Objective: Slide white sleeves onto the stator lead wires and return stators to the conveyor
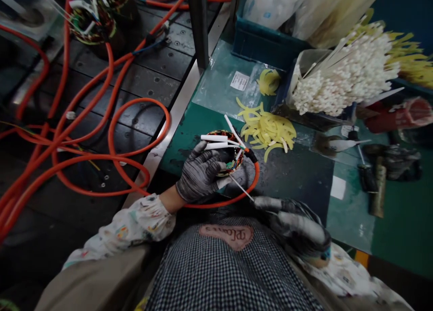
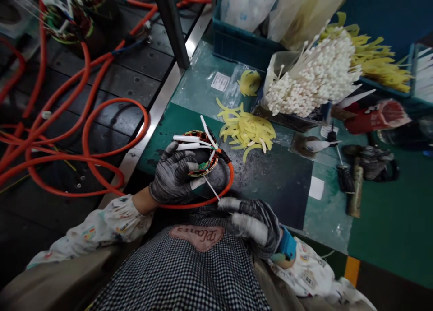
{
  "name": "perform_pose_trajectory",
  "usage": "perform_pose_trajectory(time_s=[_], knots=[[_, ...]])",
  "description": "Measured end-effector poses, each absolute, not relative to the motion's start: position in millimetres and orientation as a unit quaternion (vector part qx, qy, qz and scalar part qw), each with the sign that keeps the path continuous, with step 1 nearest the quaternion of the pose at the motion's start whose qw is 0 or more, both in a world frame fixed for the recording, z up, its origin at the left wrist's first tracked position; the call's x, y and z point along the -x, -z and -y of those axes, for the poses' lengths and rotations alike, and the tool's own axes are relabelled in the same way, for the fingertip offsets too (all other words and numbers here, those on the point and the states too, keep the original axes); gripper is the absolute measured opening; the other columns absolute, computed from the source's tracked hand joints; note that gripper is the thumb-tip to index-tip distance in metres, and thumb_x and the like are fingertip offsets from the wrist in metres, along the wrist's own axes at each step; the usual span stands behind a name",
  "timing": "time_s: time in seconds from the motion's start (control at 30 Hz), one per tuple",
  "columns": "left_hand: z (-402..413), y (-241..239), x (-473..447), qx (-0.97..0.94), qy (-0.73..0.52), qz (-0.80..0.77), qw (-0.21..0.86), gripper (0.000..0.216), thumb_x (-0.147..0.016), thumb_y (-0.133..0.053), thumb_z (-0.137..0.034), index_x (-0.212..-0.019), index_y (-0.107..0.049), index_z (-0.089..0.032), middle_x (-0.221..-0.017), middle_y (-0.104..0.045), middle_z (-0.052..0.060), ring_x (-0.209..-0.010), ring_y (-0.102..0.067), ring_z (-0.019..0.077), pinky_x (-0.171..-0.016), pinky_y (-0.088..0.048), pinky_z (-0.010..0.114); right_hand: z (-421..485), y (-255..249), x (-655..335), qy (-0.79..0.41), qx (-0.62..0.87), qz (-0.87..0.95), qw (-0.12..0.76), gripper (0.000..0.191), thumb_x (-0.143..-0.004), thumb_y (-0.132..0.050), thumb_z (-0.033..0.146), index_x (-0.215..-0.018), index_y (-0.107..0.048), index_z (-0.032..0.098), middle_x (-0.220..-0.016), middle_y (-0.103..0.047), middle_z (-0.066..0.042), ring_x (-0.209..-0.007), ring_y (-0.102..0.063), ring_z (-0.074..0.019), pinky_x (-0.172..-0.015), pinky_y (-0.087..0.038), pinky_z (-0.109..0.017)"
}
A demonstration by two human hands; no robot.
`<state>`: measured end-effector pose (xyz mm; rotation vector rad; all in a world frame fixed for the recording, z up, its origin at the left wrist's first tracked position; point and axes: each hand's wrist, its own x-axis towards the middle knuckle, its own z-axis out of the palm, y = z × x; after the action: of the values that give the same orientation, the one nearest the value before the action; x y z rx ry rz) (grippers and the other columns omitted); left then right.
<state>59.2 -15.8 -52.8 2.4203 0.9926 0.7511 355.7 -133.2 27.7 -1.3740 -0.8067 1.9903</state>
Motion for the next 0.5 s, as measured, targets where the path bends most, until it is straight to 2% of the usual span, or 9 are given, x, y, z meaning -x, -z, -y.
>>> perform_pose_trajectory(time_s=[0.1, 0.17, 0.23, 0.37, 0.43, 0.5], knots=[[16, 55, -58, -0.869, -0.285, -0.358, 0.188, 0.024, -0.118, -0.072, -0.047, -0.122, -0.083, -0.026, -0.139, -0.091, 0.006, -0.144, -0.082, 0.0297, -0.154, -0.040, 0.064, 122, -5, -339, -0.638, 0.526, 0.466, 0.315, 0.049, -0.108, -0.080, 0.068, -0.126, -0.098, 0.026, -0.090, -0.089, -0.009, -0.076, -0.084, -0.0258, -0.074, -0.075, -0.041], [15, 58, -57, -0.871, -0.285, -0.360, 0.177, 0.022, -0.117, -0.073, -0.047, -0.121, -0.083, -0.028, -0.136, -0.092, 0.004, -0.138, -0.084, 0.0277, -0.154, -0.041, 0.063, 105, 13, -325, -0.509, 0.544, 0.571, 0.346, 0.039, -0.108, -0.080, 0.065, -0.119, -0.097, 0.031, -0.103, -0.093, -0.010, -0.091, -0.089, -0.0293, -0.084, -0.077, -0.045], [14, 61, -57, -0.870, -0.287, -0.357, 0.185, 0.021, -0.115, -0.075, -0.049, -0.122, -0.084, -0.030, -0.135, -0.093, 0.002, -0.136, -0.085, 0.0280, -0.154, -0.041, 0.063, 84, 25, -314, -0.410, 0.559, 0.628, 0.353, 0.032, -0.108, -0.083, 0.062, -0.118, -0.095, 0.034, -0.109, -0.093, -0.009, -0.097, -0.089, -0.0307, -0.087, -0.076, -0.046], [12, 60, -58, -0.862, -0.309, -0.345, 0.204, 0.016, -0.116, -0.075, -0.042, -0.119, -0.086, -0.031, -0.133, -0.094, -0.001, -0.136, -0.087, 0.0262, -0.156, -0.038, 0.061, 40, 29, -303, -0.278, 0.572, 0.725, 0.262, 0.036, -0.117, -0.074, 0.055, -0.132, -0.093, 0.029, -0.109, -0.094, -0.013, -0.090, -0.087, -0.0310, -0.083, -0.070, -0.043], [11, 56, -61, -0.855, -0.343, -0.334, 0.201, 0.014, -0.118, -0.073, -0.036, -0.119, -0.086, -0.030, -0.130, -0.094, -0.003, -0.134, -0.087, 0.0229, -0.156, -0.038, 0.058, 22, 24, -299, -0.264, 0.576, 0.744, 0.213, 0.041, -0.118, -0.073, 0.058, -0.128, -0.093, 0.024, -0.100, -0.093, -0.015, -0.083, -0.084, -0.0316, -0.081, -0.068, -0.044], [10, 54, -63, -0.848, -0.381, -0.318, 0.187, 0.011, -0.117, -0.076, -0.035, -0.116, -0.085, -0.029, -0.125, -0.095, -0.003, -0.129, -0.089, 0.0214, -0.155, -0.040, 0.056, 9, 19, -295, -0.292, 0.564, 0.746, 0.202, 0.042, -0.117, -0.075, 0.059, -0.121, -0.094, 0.022, -0.097, -0.092, -0.015, -0.083, -0.084, -0.0322, -0.082, -0.069, -0.045]])
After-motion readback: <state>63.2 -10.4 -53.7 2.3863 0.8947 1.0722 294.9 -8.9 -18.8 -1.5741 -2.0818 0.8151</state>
